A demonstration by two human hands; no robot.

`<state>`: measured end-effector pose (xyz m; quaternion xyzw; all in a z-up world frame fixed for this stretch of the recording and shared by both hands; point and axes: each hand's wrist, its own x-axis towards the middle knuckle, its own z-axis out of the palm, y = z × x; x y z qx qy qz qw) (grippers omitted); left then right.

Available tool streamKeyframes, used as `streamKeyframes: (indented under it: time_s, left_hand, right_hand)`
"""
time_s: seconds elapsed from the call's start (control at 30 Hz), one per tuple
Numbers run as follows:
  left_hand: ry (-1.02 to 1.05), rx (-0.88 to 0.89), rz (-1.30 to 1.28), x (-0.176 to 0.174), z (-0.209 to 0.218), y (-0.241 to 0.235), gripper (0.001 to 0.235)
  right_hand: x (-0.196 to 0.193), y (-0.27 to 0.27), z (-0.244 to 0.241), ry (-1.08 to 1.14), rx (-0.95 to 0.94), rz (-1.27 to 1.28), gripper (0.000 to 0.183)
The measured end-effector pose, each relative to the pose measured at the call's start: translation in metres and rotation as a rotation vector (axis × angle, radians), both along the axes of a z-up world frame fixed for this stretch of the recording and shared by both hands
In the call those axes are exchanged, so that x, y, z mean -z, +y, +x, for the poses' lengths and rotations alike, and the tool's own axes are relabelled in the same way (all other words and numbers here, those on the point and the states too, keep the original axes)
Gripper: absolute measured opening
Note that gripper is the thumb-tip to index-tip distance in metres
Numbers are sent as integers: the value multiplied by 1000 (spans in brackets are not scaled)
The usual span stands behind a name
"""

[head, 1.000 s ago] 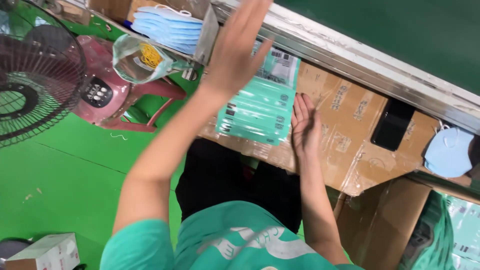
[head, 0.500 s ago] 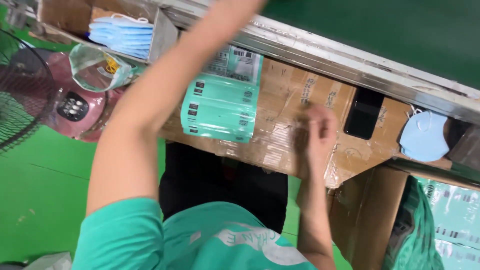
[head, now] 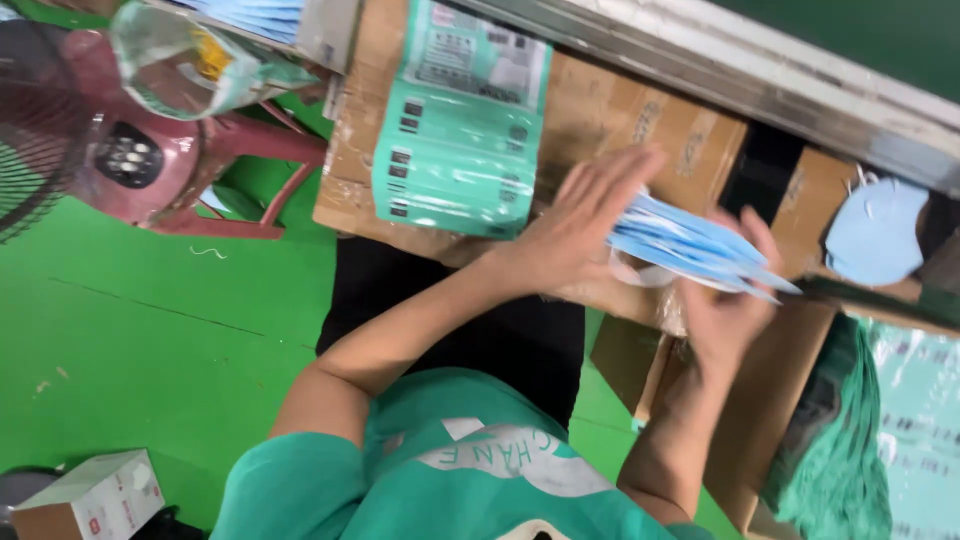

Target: Placing blue face masks into plastic retail pouches at a packaging station.

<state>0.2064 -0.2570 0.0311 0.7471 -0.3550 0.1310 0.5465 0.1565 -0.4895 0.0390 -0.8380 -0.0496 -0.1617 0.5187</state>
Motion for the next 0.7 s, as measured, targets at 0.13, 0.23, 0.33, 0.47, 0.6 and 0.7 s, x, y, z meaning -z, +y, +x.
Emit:
streamKeyframes:
  time_s: [0.13, 0.23, 0.33, 0.47, 0.6, 0.7]
  left_hand:
    - [333, 11, 191, 57, -7, -17, 118]
    - [432, -7, 223, 68, -10, -24, 113]
    - [356, -21, 160, 71, -14, -27, 110]
    - [362, -41, 107, 73, -12, -29, 105]
    - [274, -50, 63, 79, -19, -37, 94]
    - [622, -132, -82, 113, -10, -47, 42]
  right_hand:
    - [15, 16, 5, 32, -128, -234, 103]
    - [30, 13, -1, 228, 30, 64, 102]
    - [44, 15, -3, 253, -21, 207, 106]
    - [71, 2, -5, 214, -47, 103, 92]
    - [30, 21, 1, 205, -157, 230, 104]
    - [16, 11, 18, 29, -269, -86, 86]
